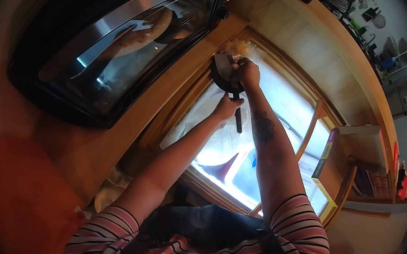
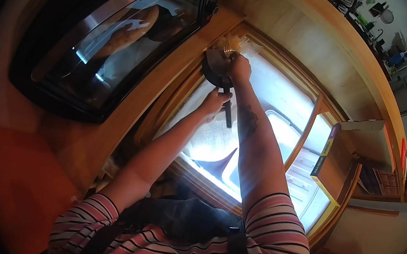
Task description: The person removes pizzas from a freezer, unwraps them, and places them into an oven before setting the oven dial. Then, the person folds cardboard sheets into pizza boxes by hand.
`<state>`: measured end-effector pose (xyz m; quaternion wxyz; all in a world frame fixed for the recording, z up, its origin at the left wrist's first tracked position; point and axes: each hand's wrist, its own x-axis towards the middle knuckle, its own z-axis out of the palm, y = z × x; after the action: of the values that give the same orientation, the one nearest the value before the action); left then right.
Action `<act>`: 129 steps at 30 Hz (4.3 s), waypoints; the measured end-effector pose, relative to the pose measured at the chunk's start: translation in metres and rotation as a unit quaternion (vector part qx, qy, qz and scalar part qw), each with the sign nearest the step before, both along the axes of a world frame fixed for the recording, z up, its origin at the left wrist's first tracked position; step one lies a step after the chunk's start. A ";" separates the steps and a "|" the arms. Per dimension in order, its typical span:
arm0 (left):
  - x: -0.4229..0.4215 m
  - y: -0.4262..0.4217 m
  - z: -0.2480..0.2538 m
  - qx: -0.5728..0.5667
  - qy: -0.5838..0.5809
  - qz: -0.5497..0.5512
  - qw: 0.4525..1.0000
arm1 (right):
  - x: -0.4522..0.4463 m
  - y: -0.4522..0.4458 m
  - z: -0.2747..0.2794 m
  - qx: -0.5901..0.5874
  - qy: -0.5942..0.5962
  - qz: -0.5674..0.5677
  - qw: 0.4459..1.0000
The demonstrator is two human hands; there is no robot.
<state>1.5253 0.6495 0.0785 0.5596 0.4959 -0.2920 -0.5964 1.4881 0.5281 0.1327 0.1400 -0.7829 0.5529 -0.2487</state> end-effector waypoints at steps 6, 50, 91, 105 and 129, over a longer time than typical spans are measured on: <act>-0.022 -0.027 0.010 -0.003 0.138 -0.016 0.990 | 0.002 -0.019 -0.005 0.005 0.019 0.020 1.000; -0.011 0.040 0.010 -0.085 0.051 0.031 0.995 | -0.098 0.021 -0.009 -0.109 -0.303 0.089 0.942; 0.101 0.977 -0.152 0.328 -0.339 0.394 0.789 | -0.275 0.644 -0.257 0.180 0.190 0.479 0.838; 0.109 1.366 -0.250 0.506 -0.396 0.023 0.766 | -0.200 0.937 -0.266 0.524 0.054 0.270 0.806; 0.379 1.743 -0.273 0.430 -0.312 0.391 0.751 | 0.056 1.356 -0.330 0.366 0.056 0.305 0.878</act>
<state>1.9041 2.3922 -0.1943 0.3488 0.9138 0.0563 -0.2003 1.5441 1.8839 -0.1973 0.4541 -0.8185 0.3449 0.0702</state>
